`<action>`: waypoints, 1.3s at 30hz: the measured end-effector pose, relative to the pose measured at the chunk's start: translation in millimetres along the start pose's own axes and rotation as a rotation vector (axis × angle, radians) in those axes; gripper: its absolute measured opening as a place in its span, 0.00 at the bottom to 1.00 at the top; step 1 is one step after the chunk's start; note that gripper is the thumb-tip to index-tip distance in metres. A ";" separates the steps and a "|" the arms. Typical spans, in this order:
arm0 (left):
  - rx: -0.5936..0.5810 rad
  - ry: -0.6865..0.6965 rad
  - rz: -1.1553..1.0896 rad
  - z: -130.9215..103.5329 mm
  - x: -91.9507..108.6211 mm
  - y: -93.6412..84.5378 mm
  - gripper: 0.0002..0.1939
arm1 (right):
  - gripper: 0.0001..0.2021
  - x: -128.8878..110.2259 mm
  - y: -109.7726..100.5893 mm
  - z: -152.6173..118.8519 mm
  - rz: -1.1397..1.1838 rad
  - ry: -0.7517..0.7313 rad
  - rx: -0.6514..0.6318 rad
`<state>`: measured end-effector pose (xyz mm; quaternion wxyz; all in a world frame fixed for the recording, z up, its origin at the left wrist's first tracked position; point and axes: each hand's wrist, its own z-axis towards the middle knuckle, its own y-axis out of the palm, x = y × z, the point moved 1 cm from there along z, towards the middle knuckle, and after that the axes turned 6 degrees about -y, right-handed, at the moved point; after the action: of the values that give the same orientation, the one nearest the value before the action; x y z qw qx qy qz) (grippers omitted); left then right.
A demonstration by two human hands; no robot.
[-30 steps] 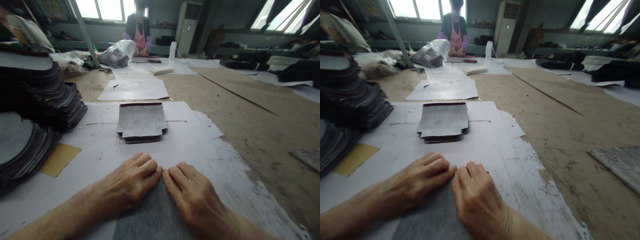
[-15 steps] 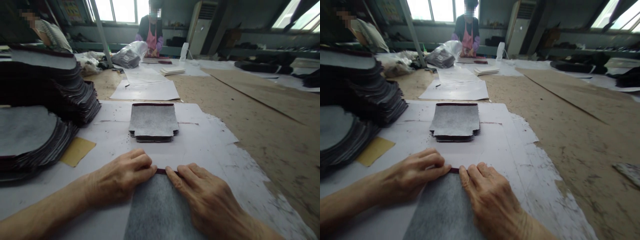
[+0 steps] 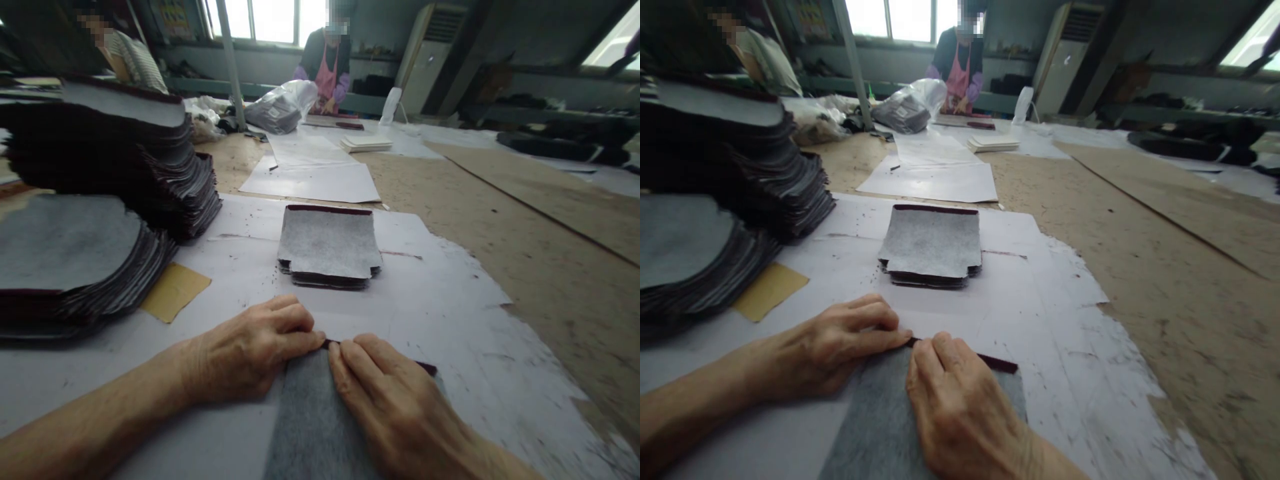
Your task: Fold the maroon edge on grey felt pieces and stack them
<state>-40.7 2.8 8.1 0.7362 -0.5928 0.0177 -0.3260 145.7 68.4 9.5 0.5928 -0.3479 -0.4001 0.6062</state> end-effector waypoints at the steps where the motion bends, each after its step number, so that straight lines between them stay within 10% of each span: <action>1: 0.010 -0.008 -0.006 -2.4 -2.5 -1.2 0.19 | 0.15 1.8 2.2 -2.9 0.022 -0.008 0.017; 30: -0.128 -0.090 -0.072 -13.4 -5.3 -18.9 0.07 | 0.34 19.1 -1.6 22.6 0.179 0.093 -0.377; 39: -0.083 -0.166 -0.162 -11.9 -5.5 -16.5 0.07 | 0.06 40.1 -9.3 9.8 0.302 0.303 -0.075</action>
<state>-57.5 -6.0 17.1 0.6811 -0.6473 -0.0779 -0.3333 138.8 107.4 24.2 0.5352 -0.5129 -0.2721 0.6135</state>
